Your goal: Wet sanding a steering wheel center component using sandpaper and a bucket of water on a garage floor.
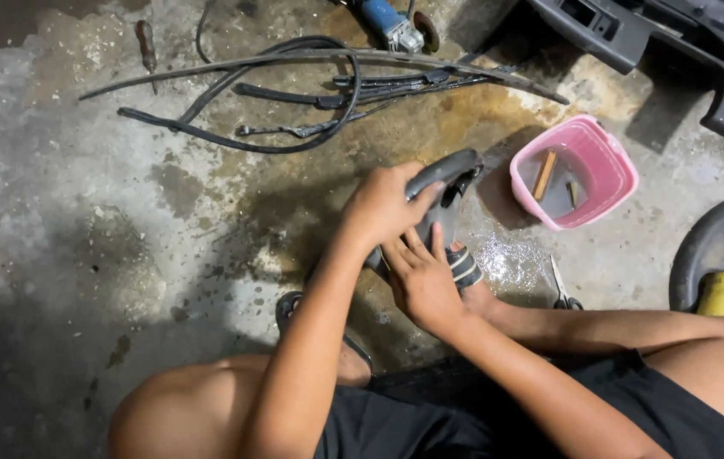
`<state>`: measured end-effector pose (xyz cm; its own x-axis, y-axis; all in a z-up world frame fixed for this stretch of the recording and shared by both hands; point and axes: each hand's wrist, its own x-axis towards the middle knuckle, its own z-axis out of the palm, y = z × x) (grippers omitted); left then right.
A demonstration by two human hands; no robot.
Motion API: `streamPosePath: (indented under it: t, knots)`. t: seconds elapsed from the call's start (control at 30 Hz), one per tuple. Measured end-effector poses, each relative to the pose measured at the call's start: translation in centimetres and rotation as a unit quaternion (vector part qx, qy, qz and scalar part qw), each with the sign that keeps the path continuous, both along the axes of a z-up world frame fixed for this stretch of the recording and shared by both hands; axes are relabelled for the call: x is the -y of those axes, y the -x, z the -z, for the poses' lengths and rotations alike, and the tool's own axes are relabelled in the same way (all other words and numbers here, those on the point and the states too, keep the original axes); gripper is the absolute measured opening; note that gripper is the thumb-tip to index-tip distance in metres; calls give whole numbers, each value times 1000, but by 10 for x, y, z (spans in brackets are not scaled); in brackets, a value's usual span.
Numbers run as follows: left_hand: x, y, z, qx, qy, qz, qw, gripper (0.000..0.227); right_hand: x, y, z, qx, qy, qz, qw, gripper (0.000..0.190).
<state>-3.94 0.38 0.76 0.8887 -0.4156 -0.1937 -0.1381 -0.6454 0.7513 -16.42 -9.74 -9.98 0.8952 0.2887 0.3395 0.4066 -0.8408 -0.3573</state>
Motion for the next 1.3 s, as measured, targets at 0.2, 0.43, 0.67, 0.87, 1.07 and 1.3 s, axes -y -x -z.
streamPosePath:
  t: [0.2, 0.43, 0.67, 0.87, 1.07, 1.3]
  knots:
    - [0, -11, 5, 14, -17, -16, 1000, 29, 9, 11, 10, 18, 11, -14, 1000, 51]
    - [-1, -21, 3, 13, 10, -23, 1000, 30, 3, -15, 6, 44, -71, -54, 995, 37]
    - [-4, -17, -3, 19, -1, -15, 1000, 31, 7, -17, 0, 77, -44, -69, 994, 39]
    - [3, -21, 9, 55, -9, 5, 998, 33, 10, -33, 6, 72, 20, -69, 995, 41]
    - [6, -23, 10, 82, -20, 6, 996, 33, 18, -23, -11, 80, 125, -70, 986, 47]
    - [5, -17, 14, 89, -10, 9, 996, 33, 18, -2, -12, 74, 115, -85, 987, 50]
